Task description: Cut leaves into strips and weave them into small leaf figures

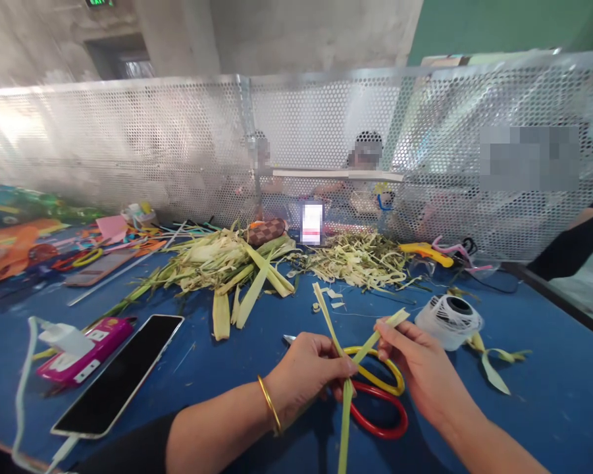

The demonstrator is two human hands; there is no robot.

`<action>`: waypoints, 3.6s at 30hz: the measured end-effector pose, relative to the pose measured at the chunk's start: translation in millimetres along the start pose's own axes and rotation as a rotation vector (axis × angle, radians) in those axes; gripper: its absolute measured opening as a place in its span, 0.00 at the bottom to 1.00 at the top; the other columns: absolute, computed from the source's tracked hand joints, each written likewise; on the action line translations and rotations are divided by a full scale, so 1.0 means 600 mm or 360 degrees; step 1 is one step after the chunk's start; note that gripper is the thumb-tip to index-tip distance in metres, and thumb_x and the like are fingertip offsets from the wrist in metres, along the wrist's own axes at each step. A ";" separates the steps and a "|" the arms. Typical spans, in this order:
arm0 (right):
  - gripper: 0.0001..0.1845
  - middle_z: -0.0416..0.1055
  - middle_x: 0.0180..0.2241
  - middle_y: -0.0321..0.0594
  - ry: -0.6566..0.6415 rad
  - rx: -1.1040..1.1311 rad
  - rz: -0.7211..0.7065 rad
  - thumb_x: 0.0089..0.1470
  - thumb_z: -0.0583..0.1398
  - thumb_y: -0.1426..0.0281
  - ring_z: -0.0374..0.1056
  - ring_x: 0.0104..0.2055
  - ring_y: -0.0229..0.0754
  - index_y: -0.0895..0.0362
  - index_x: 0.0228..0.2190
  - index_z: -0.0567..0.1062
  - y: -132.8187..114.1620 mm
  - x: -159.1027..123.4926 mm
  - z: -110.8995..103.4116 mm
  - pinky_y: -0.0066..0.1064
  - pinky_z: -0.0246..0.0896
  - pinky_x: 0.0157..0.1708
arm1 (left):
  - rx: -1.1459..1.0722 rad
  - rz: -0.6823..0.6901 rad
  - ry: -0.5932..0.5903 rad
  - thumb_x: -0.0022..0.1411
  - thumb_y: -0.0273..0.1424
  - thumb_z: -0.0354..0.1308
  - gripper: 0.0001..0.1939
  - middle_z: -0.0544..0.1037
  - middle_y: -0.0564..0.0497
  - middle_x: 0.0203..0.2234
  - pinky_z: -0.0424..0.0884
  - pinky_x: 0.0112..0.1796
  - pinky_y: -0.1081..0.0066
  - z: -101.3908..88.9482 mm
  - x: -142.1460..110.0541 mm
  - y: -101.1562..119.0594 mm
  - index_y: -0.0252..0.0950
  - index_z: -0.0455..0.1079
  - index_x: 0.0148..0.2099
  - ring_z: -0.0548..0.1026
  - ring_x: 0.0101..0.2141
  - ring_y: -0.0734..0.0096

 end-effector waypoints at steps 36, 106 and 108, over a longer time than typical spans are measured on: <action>0.21 0.64 0.18 0.33 0.0038 -0.0031 -0.0157 0.35 0.70 0.55 0.58 0.22 0.34 0.59 0.26 0.78 -0.016 0.016 -0.015 0.26 0.56 0.24 | -0.0009 -0.0016 0.0031 0.43 0.34 0.61 0.09 0.73 0.52 0.14 0.55 0.17 0.78 -0.001 0.007 -0.009 0.32 0.68 0.24 0.66 0.14 0.80; 0.10 0.72 0.30 0.41 -0.0264 -0.1524 -0.1033 0.59 0.53 0.65 0.68 0.32 0.42 0.54 0.30 0.73 -0.053 -0.043 0.047 0.31 0.61 0.31 | -0.0312 0.0051 0.0178 0.55 0.26 0.58 0.15 0.78 0.46 0.34 0.68 0.24 0.78 -0.016 0.008 0.008 0.32 0.69 0.47 0.75 0.26 0.76; 0.10 0.73 0.32 0.41 -0.0178 -0.1585 -0.1124 0.59 0.53 0.65 0.69 0.33 0.43 0.54 0.32 0.73 -0.065 -0.043 0.039 0.31 0.61 0.32 | -0.0282 0.0150 0.0443 0.53 0.21 0.56 0.19 0.76 0.45 0.39 0.68 0.26 0.78 -0.045 0.011 0.012 0.33 0.66 0.49 0.75 0.31 0.74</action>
Point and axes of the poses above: each hand's wrist, its own x-axis towards the middle knuckle, its own z-axis out of the palm, y = z × x, the point moved 8 cm from there along x, towards the middle knuckle
